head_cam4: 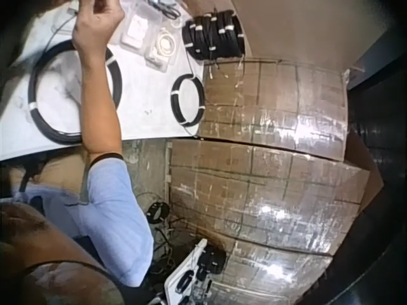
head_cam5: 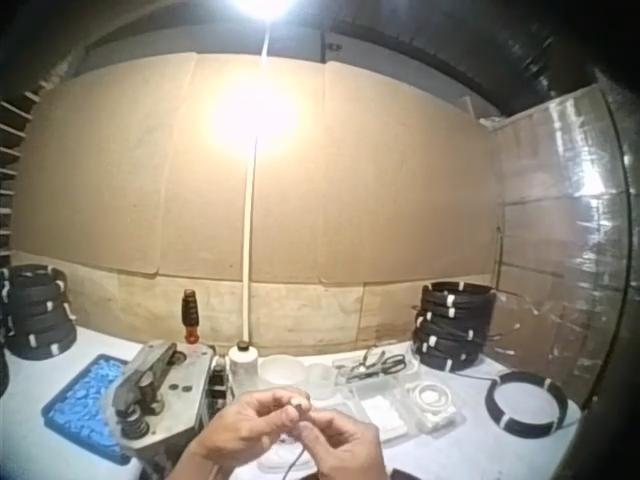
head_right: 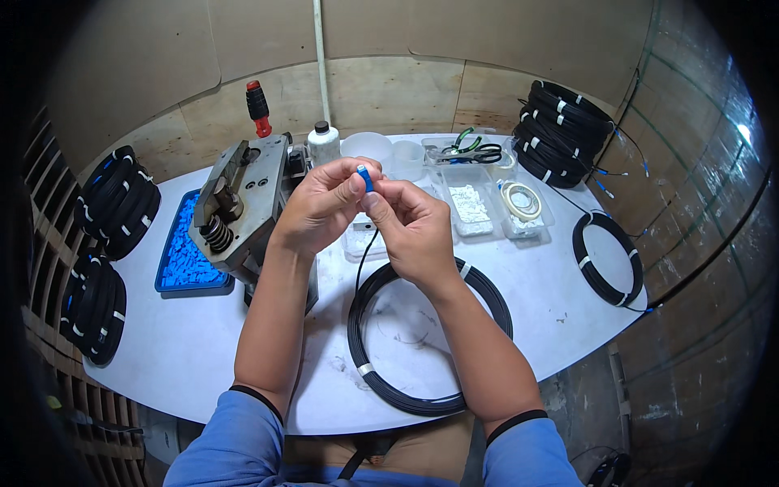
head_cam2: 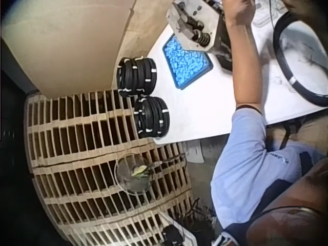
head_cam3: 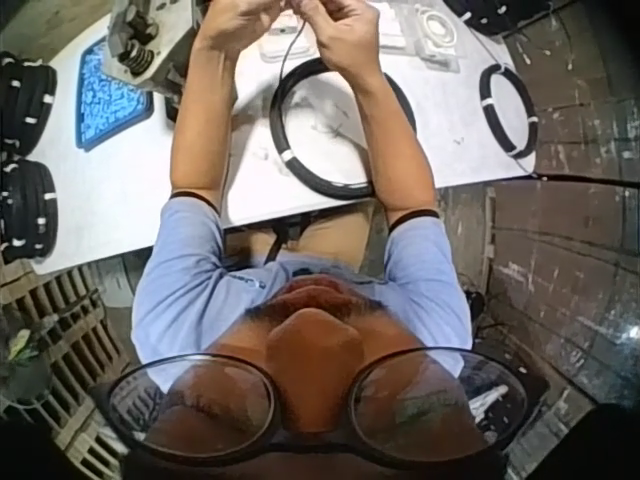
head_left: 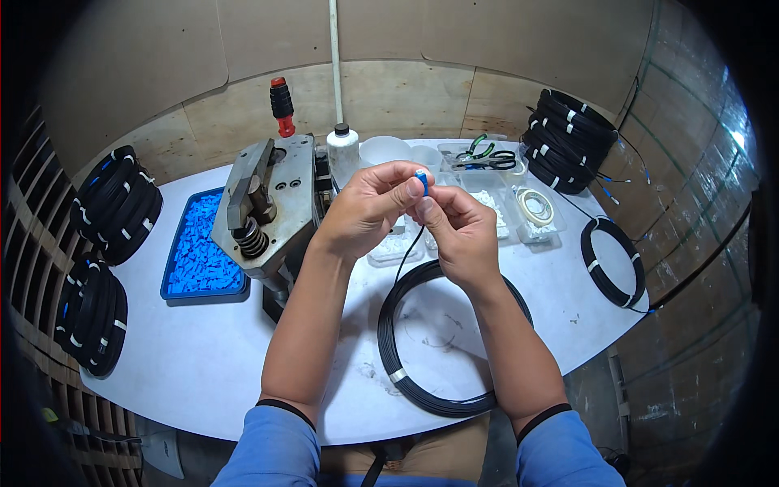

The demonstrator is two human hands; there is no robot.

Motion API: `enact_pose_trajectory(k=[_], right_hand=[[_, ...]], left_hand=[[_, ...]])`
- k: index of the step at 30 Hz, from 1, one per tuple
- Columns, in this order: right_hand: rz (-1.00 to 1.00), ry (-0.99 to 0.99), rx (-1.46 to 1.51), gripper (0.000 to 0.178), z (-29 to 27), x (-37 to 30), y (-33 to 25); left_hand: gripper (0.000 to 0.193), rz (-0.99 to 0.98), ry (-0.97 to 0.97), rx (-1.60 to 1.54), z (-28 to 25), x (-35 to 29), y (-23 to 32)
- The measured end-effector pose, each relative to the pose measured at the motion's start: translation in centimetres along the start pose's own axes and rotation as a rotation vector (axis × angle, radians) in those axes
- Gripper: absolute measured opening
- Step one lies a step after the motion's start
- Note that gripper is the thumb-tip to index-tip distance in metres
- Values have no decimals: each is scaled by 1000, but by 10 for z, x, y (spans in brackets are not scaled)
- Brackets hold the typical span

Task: The person is assembling wire harnesses by putting blue protective caps on wire connectors and taping the coiled wire bundles.

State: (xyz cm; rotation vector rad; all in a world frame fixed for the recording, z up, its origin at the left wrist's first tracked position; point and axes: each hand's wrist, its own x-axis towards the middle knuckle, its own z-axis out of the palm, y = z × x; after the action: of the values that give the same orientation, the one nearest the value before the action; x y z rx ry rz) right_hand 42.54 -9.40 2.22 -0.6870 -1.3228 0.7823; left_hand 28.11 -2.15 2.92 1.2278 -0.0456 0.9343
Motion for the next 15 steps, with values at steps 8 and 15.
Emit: enact_pose_trajectory(k=[8, 15], right_hand=[[108, -47, -281, 19, -3, 2, -2], [144, -18, -290, 21, -6, 4, -2]], left_hand=[[25, 84, 98, 9, -11, 0, 1], [28, 12, 157, 171, -3, 3, 0]])
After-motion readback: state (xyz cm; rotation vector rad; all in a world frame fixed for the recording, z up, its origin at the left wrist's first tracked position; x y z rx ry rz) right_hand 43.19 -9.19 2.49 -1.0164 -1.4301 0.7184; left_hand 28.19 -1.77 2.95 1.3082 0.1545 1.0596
